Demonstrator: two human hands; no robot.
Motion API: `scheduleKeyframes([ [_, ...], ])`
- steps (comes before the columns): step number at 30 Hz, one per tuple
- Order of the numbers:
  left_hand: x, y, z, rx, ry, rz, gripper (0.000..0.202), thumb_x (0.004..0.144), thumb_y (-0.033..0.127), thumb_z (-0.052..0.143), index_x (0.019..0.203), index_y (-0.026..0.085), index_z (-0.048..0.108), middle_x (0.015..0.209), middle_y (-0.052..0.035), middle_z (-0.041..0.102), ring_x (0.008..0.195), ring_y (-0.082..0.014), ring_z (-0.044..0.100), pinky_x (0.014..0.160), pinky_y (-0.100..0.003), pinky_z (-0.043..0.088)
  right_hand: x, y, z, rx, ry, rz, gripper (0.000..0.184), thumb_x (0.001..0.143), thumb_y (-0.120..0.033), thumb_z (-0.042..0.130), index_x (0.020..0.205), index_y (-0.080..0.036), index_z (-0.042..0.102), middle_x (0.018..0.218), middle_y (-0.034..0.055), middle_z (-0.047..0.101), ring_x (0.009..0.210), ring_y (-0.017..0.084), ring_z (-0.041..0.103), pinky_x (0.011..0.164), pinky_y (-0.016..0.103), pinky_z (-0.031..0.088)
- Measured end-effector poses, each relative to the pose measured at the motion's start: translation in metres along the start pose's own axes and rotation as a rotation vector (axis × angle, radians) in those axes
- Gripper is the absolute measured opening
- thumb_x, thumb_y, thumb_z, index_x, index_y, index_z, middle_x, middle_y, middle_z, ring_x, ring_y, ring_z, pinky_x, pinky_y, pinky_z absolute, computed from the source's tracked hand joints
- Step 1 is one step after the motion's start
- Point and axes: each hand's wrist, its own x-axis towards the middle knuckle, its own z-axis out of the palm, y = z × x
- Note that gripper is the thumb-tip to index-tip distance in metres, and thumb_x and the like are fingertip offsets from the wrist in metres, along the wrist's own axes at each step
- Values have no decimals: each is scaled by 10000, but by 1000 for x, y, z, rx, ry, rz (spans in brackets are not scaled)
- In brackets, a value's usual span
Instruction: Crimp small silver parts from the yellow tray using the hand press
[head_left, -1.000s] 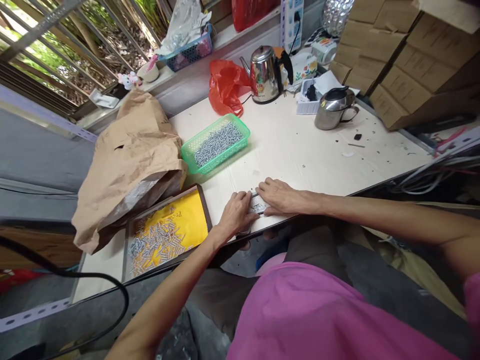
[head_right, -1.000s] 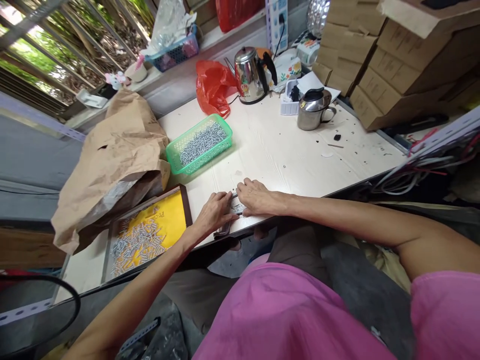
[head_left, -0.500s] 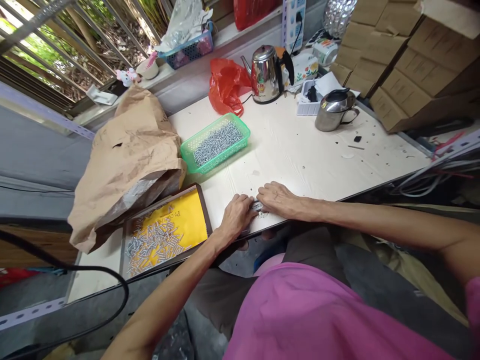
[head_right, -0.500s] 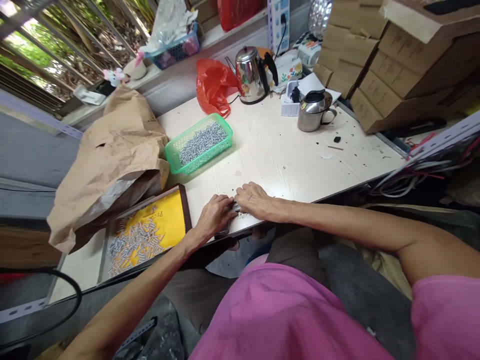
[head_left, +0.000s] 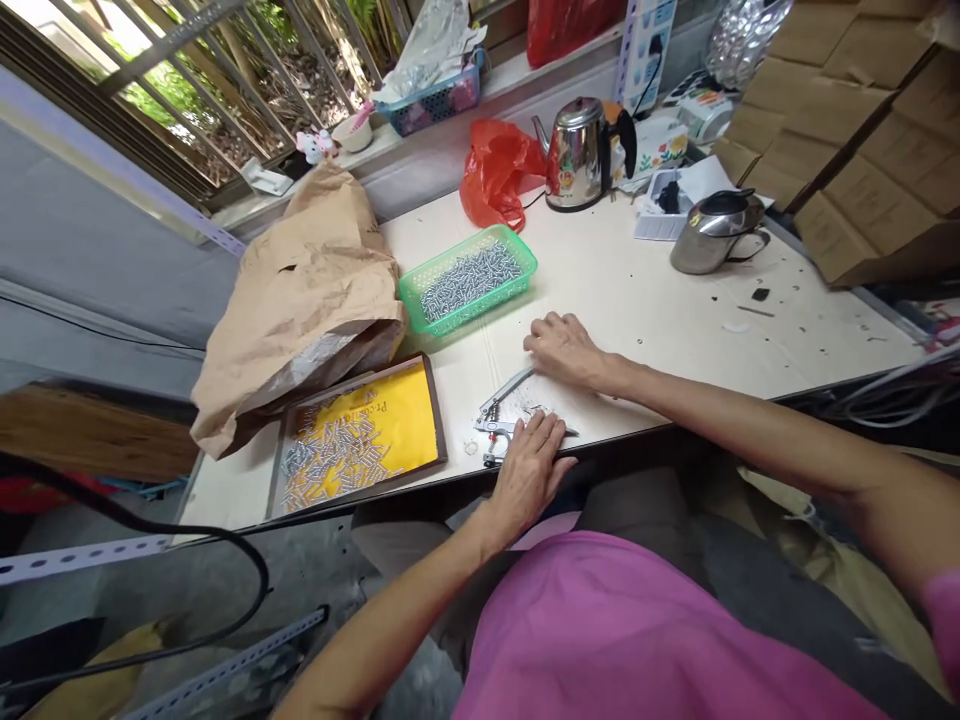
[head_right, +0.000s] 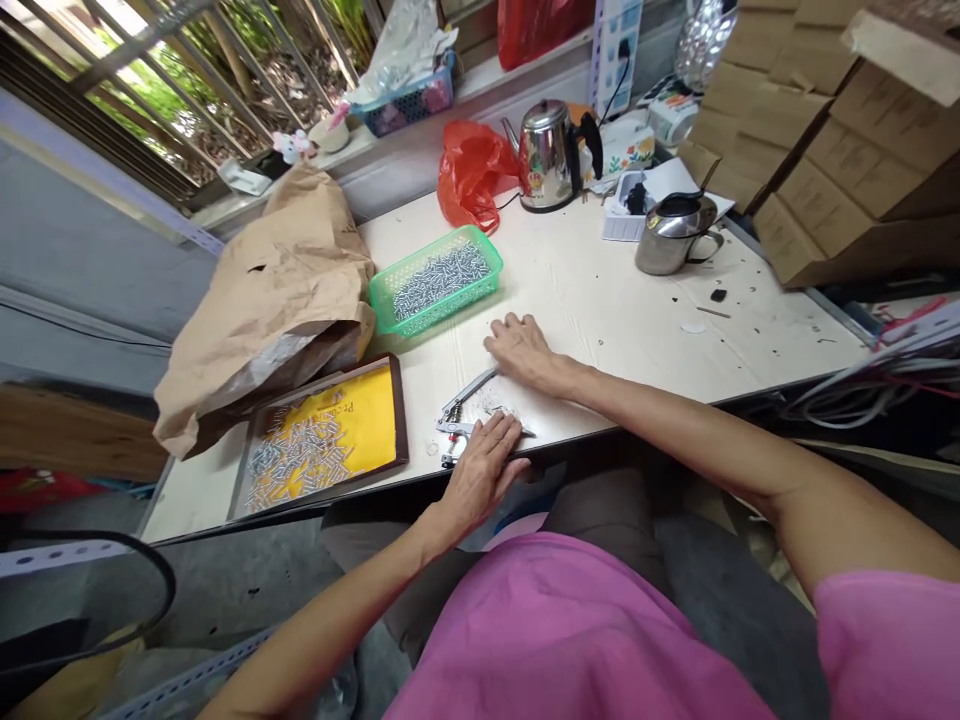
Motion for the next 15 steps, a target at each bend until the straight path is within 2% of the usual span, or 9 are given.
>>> scheduleKeyframes([
  [2, -3, 2, 0, -5, 23, 25, 481, 929, 338, 499, 1363, 143, 428, 1393, -172, 502, 1353, -311, 394, 1090, -550, 348, 1, -25, -2, 44, -16, -197, 209, 864, -269, 600, 1043, -193, 678, 1152, 132, 583, 1079, 284, 444, 806, 372, 319],
  [5, -21, 10, -4, -61, 59, 109, 408, 926, 301, 505, 1300, 138, 489, 1251, -158, 603, 1204, -270, 546, 989, -435, 472, -6, -66, 3, 117, -73, -553, 140, 886, -240, 566, 910, -226, 703, 1140, 90, 598, 1189, 286, 397, 827, 374, 335],
  [7, -40, 13, -12, -83, 111, 177, 295, 921, 237, 506, 1199, 157, 563, 1107, -113, 664, 1066, -215, 613, 909, -351, 510, -12, -86, 11, 114, -67, -670, 158, 887, -193, 547, 827, -190, 693, 1097, 95, 613, 1241, 291, 366, 867, 388, 329],
  [9, -60, 6, -26, -28, 199, 175, 213, 905, 186, 521, 1098, 162, 610, 980, -82, 682, 951, -184, 627, 846, -315, 515, -14, -95, 20, 103, -50, -723, 158, 880, -167, 543, 788, -156, 672, 1049, 108, 623, 1227, 289, 387, 880, 390, 326],
  [11, -78, -15, -48, 102, 303, 17, 172, 901, 172, 525, 1035, 156, 632, 887, -72, 673, 855, -177, 610, 785, -310, 506, -12, -98, 27, 106, -48, -751, 155, 882, -177, 540, 780, -144, 652, 988, 108, 633, 1138, 272, 456, 852, 380, 334],
  [13, -93, -46, -73, 264, 376, -273, 179, 918, 188, 496, 1000, 149, 650, 865, -82, 660, 822, -189, 585, 772, -328, 488, -8, -98, 27, 126, -33, -737, 163, 899, -182, 512, 802, -144, 638, 918, 95, 641, 1000, 237, 516, 813, 364, 339],
  [15, -106, -80, -96, 400, 356, -503, 206, 925, 211, 480, 962, 145, 672, 884, -97, 656, 858, -215, 574, 812, -356, 470, 0, -96, 19, 163, 33, -675, 176, 919, -179, 474, 841, -147, 628, 865, 80, 644, 879, 204, 534, 784, 344, 341],
])
